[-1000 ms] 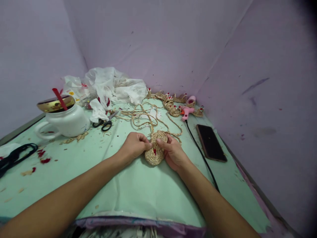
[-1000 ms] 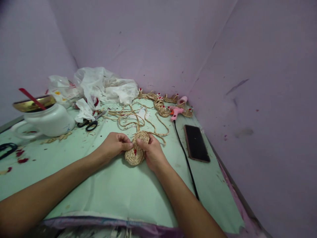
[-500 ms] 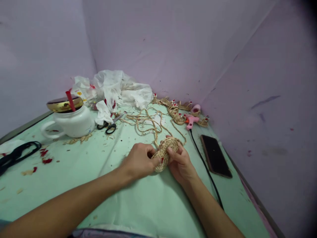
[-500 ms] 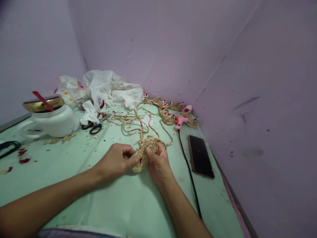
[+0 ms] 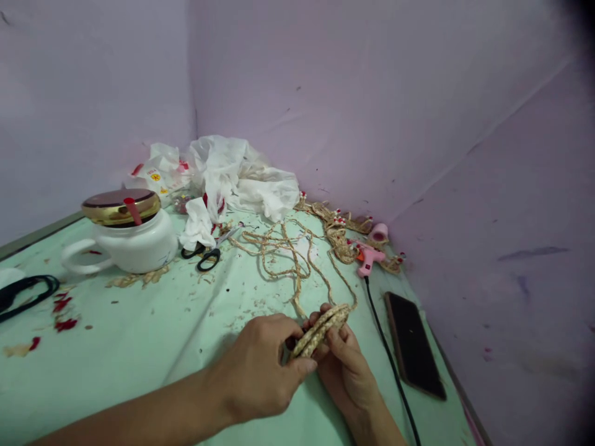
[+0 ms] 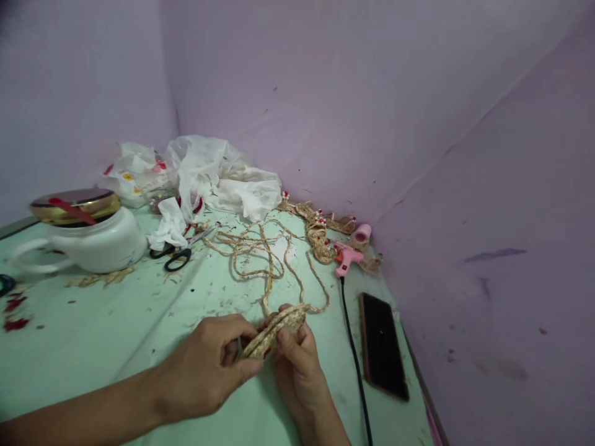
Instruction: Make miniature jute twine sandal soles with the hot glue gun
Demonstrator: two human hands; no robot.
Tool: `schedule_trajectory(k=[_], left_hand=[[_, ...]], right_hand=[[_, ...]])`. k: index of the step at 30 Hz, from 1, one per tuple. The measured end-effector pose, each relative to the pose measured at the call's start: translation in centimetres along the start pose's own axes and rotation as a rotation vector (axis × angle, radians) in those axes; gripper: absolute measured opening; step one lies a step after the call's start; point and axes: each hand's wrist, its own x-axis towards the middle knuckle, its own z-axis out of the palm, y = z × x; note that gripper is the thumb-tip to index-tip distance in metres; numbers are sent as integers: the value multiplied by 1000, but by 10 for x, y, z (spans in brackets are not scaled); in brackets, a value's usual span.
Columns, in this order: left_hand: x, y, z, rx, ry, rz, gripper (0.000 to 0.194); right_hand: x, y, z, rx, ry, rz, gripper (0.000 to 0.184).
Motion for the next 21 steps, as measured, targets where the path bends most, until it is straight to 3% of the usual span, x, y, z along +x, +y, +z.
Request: schedule_trajectory(k=[7, 17, 21], left_hand=[[7, -7, 11, -121, 36, -240, 10], [13, -13, 5, -319, -94, -261, 15], [16, -17, 6, -454, -170, -277, 21]], right_hand=[[2, 3, -5, -139, 177, -18, 51], [4, 2, -7, -369, 294, -66, 34], [9, 3, -7, -391, 351, -64, 40]])
